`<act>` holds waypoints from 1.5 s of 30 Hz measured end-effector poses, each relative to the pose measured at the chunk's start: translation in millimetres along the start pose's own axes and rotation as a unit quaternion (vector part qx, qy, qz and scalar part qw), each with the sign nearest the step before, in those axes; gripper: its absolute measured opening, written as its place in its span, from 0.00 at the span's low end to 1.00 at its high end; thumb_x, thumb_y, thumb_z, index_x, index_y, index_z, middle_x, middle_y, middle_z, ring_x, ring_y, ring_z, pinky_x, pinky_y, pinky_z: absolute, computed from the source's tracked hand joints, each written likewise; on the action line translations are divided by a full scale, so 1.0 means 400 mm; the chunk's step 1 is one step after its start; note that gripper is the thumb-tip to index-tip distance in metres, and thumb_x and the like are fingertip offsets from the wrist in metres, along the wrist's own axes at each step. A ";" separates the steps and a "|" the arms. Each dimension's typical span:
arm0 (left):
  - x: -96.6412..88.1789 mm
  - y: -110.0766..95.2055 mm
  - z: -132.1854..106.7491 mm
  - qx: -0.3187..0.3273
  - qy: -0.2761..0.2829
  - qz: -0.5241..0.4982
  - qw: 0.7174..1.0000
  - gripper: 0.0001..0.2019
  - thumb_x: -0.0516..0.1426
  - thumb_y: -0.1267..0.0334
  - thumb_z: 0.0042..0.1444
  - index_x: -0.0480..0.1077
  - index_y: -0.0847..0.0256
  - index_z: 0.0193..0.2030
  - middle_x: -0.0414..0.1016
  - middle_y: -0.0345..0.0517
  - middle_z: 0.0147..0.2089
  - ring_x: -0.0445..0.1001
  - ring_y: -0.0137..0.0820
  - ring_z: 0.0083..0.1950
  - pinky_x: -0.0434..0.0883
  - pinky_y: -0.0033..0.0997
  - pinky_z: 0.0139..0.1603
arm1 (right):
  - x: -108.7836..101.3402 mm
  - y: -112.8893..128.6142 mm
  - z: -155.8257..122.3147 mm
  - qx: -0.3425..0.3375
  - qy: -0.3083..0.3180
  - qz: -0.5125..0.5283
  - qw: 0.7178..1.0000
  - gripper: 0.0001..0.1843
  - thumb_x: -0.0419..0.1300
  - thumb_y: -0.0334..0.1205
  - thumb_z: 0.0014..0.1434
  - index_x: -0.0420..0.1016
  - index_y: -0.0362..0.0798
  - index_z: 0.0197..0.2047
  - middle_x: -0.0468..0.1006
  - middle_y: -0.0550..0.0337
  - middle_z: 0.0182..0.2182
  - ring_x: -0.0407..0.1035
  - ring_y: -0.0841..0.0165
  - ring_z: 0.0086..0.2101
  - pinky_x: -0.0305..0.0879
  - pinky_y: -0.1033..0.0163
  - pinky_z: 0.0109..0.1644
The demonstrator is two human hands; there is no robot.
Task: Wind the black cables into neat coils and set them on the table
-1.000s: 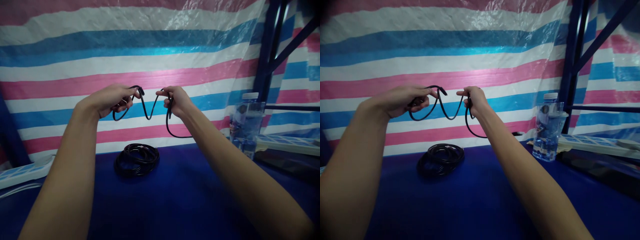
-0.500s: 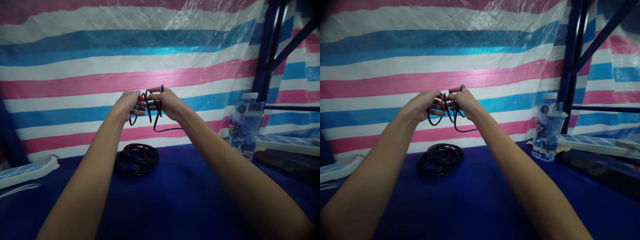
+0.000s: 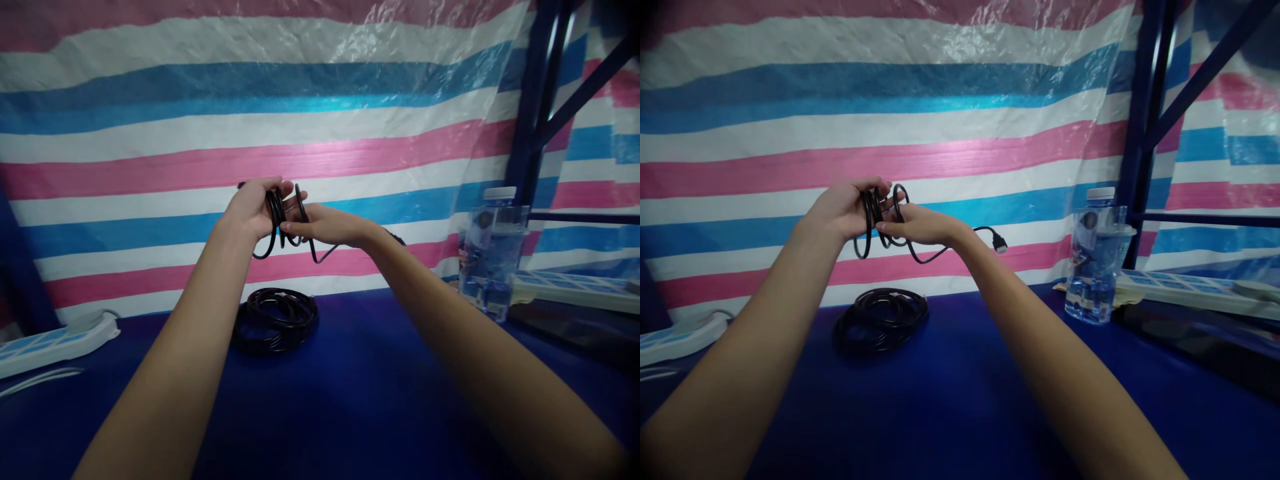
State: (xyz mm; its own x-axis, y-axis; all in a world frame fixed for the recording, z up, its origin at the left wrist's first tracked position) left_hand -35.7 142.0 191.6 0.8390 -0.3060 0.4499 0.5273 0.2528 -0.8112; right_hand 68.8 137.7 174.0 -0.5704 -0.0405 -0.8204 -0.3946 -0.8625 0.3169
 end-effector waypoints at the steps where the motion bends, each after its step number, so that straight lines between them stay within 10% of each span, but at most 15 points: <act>1: -0.002 0.002 0.002 0.001 -0.004 0.014 1.000 0.05 0.51 0.77 0.48 0.63 0.64 0.29 0.69 0.44 0.20 0.74 0.31 0.25 0.73 0.28 0.30 | -0.002 -0.002 -0.002 0.007 0.004 -0.072 0.997 0.17 0.50 0.48 0.61 0.66 0.44 0.29 0.67 0.59 0.25 0.59 0.72 0.27 0.55 0.65 0.31; 5: -0.016 0.011 0.007 -0.020 -0.032 0.050 0.998 0.06 0.49 0.76 0.50 0.65 0.66 0.31 0.70 0.47 0.21 0.75 0.32 0.26 0.74 0.31 0.32 | 0.002 -0.012 -0.001 0.048 -0.028 -0.317 0.947 0.23 0.53 0.57 0.57 0.68 0.44 0.25 0.66 0.58 0.20 0.59 0.71 0.23 0.50 0.64 0.28; 11: -0.010 0.014 -0.002 -0.044 -0.015 0.057 0.997 0.05 0.50 0.77 0.53 0.65 0.68 0.31 0.70 0.47 0.21 0.72 0.29 0.22 0.72 0.27 0.26 | 0.039 -0.023 0.009 0.021 -0.004 -0.346 0.938 0.25 0.52 0.60 0.57 0.69 0.44 0.27 0.71 0.55 0.23 0.61 0.70 0.24 0.49 0.64 0.27; 19: -0.023 -0.063 -0.008 0.142 -0.094 -0.080 0.982 0.11 0.47 0.74 0.60 0.62 0.62 0.28 0.70 0.39 0.22 0.67 0.20 0.20 0.70 0.20 0.27 | 0.025 -0.092 -0.017 0.177 -0.020 -0.043 0.983 0.31 0.46 0.63 0.58 0.67 0.43 0.23 0.72 0.54 0.19 0.64 0.71 0.19 0.58 0.64 0.26; 26: -0.019 -0.101 -0.033 0.225 -0.083 0.003 0.971 0.14 0.50 0.72 0.59 0.64 0.56 0.23 0.70 0.36 0.21 0.62 0.20 0.17 0.65 0.18 0.21 | -0.060 -0.196 -0.086 0.234 -0.349 -0.040 0.907 0.17 0.54 0.44 0.58 0.63 0.43 0.48 0.71 0.42 0.43 0.65 0.57 0.46 0.61 0.54 0.44; 31: 0.015 -0.090 -0.047 0.190 -0.009 0.038 0.981 0.06 0.53 0.64 0.59 0.71 0.53 0.34 0.71 0.36 0.21 0.70 0.23 0.22 0.67 0.20 0.25 | -0.029 -0.222 -0.087 0.252 -0.208 0.337 0.883 0.25 0.52 0.59 0.57 0.65 0.42 0.40 0.71 0.52 0.27 0.66 0.67 0.26 0.65 0.59 0.31; 34: 0.030 -0.075 -0.047 0.178 0.036 0.063 0.981 0.05 0.56 0.65 0.56 0.71 0.57 0.39 0.72 0.37 0.23 0.70 0.21 0.21 0.67 0.20 0.25 | -0.053 -0.171 -0.066 0.181 -0.224 0.461 0.840 0.17 0.50 0.50 0.62 0.65 0.43 0.39 0.57 0.69 0.17 0.47 0.79 0.14 0.54 0.68 0.20; 40: 0.032 -0.032 -0.029 0.136 0.057 0.280 0.949 0.02 0.56 0.69 0.52 0.68 0.65 0.33 0.76 0.49 0.30 0.73 0.30 0.23 0.68 0.26 0.22 | -0.124 -0.037 -0.056 0.076 -0.360 0.233 0.900 0.24 0.42 0.60 0.61 0.62 0.47 0.33 0.52 0.68 0.16 0.46 0.77 0.16 0.48 0.69 0.21; 45: 0.018 -0.003 -0.007 0.020 0.029 0.143 0.989 0.07 0.49 0.70 0.56 0.68 0.66 0.33 0.74 0.50 0.26 0.74 0.32 0.26 0.73 0.30 0.29 | -0.086 0.029 -0.048 -0.024 -0.336 -0.102 0.936 0.21 0.41 0.50 0.66 0.68 0.46 0.37 0.70 0.59 0.30 0.65 0.71 0.31 0.56 0.66 0.34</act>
State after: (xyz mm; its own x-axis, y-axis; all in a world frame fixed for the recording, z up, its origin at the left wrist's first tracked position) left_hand -30.5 136.8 194.8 0.9459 -0.2689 0.1816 0.2760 0.3723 -0.8861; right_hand 97.6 119.5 196.9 -0.8178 0.4396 -0.3713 -0.5205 -0.8403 0.1516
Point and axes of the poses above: each hand's wrist, its own z-axis towards the middle knuckle, its own x-axis out of the palm, y = z × x, the point moved 4 cm from there along z, towards the middle knuckle
